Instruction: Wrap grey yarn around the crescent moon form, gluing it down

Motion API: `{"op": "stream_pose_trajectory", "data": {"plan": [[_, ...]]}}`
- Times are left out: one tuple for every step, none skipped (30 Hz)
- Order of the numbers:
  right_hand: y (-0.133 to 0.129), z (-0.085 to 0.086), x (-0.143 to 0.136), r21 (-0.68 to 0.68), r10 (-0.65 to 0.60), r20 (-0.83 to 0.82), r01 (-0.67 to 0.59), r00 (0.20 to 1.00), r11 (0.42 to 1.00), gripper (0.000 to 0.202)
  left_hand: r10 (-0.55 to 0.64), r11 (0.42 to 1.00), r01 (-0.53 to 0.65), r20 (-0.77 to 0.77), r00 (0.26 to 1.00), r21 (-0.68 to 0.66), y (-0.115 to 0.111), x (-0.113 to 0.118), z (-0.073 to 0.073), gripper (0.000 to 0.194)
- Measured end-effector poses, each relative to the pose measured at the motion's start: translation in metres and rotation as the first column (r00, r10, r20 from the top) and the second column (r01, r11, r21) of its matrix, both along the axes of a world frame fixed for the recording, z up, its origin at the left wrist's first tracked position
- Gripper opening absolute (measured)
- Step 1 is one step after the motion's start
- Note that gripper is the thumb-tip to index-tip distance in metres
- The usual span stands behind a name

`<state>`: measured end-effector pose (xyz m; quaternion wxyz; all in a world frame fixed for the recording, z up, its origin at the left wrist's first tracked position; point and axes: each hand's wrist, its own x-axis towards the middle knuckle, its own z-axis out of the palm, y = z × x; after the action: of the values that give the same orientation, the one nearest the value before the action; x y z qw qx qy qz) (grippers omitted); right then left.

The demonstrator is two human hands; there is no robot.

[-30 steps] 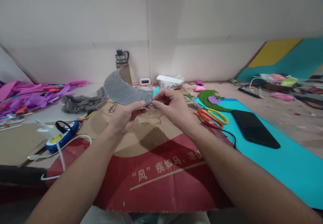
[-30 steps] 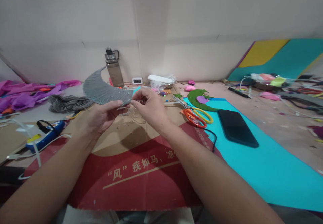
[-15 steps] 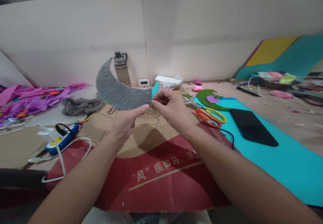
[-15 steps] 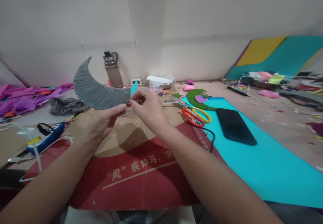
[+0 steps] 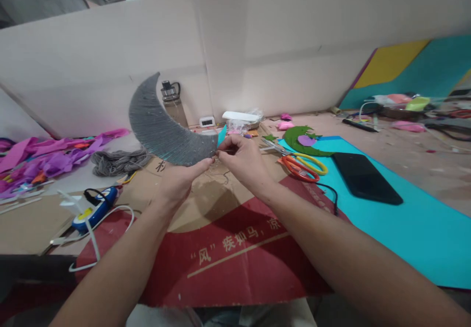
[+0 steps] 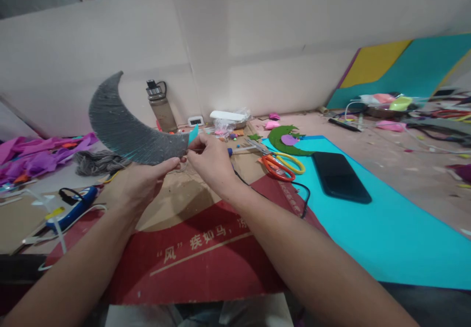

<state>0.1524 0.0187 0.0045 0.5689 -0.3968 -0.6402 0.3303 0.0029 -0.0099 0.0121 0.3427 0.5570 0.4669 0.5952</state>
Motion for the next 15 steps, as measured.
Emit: {"op": "stream_pose_trajectory", "data": {"plan": [[0.0,0.0,0.0,-0.017,0.006,-0.011,-0.006,1.0,1.0,0.006,0.009,1.0,-0.009,-0.027,1.0,0.003,0.0,-0.001,0.0,0.02],[0.001,0.0,0.0,-0.034,0.012,-0.02,-0.013,1.0,0.999,0.006,0.025,1.0,-0.025,-0.04,0.999,0.001,0.001,-0.002,0.0,0.019],[0.001,0.0,0.0,-0.049,0.021,-0.03,-0.022,0.999,0.999,0.005,0.011,1.0,-0.011,-0.024,1.0,0.003,0.002,-0.003,0.0,0.017],[0.002,-0.001,-0.001,-0.062,0.033,-0.039,-0.035,0.999,0.997,0.004,-0.02,1.0,0.02,0.018,1.0,0.004,0.004,-0.004,0.0,0.016],[0.002,-0.002,-0.001,-0.072,0.044,-0.049,-0.048,0.998,0.996,0.004,-0.057,0.998,0.057,0.058,0.997,0.004,0.005,-0.004,-0.001,0.016],[0.003,-0.002,-0.002,-0.082,0.054,-0.059,-0.059,0.997,0.995,0.004,-0.094,0.996,0.093,0.088,0.992,0.007,0.007,-0.004,-0.001,0.016],[0.003,-0.003,-0.002,-0.093,0.061,-0.07,-0.067,0.996,0.993,0.004,-0.119,0.993,0.119,0.106,0.987,0.012,0.008,-0.004,-0.001,0.017],[0.004,-0.004,-0.003,-0.105,0.062,-0.081,-0.07,0.995,0.992,0.005,-0.134,0.991,0.133,0.107,0.985,0.018,0.009,-0.004,-0.001,0.019],[0.004,-0.004,-0.003,-0.122,0.062,-0.092,-0.072,0.994,0.99,0.005,-0.135,0.991,0.132,0.096,0.986,0.029,0.009,-0.003,-0.001,0.02],[0.005,-0.004,-0.003,-0.139,0.058,-0.1,-0.072,0.993,0.988,0.005,-0.126,0.991,0.123,0.077,0.989,0.043,0.01,-0.002,-0.001,0.022],[0.005,-0.004,-0.003,-0.154,0.056,-0.106,-0.073,0.993,0.985,0.005,-0.109,0.993,0.106,0.056,0.992,0.061,0.01,-0.001,-0.001,0.024],[0.005,-0.004,-0.003,-0.164,0.058,-0.111,-0.075,0.992,0.984,0.005,-0.089,0.993,0.086,0.036,0.995,0.08,0.01,0.0,-0.002,0.027],[0.005,-0.004,-0.003,-0.168,0.06,-0.115,-0.079,0.992,0.983,0.005,-0.064,0.993,0.062,0.019,0.998,0.1,0.011,0.0,-0.003,0.03],[0.004,-0.004,-0.004,-0.168,0.062,-0.116,-0.082,0.991,0.982,0.005,-0.036,0.992,0.035,0.003,0.999,0.117,0.012,0.001,-0.003,0.033],[0.004,-0.004,-0.004,-0.162,0.064,-0.116,-0.083,0.991,0.983,0.004,-0.007,0.992,0.008,-0.012,1.0,0.128,0.013,0.001,-0.005,0.035]]}}
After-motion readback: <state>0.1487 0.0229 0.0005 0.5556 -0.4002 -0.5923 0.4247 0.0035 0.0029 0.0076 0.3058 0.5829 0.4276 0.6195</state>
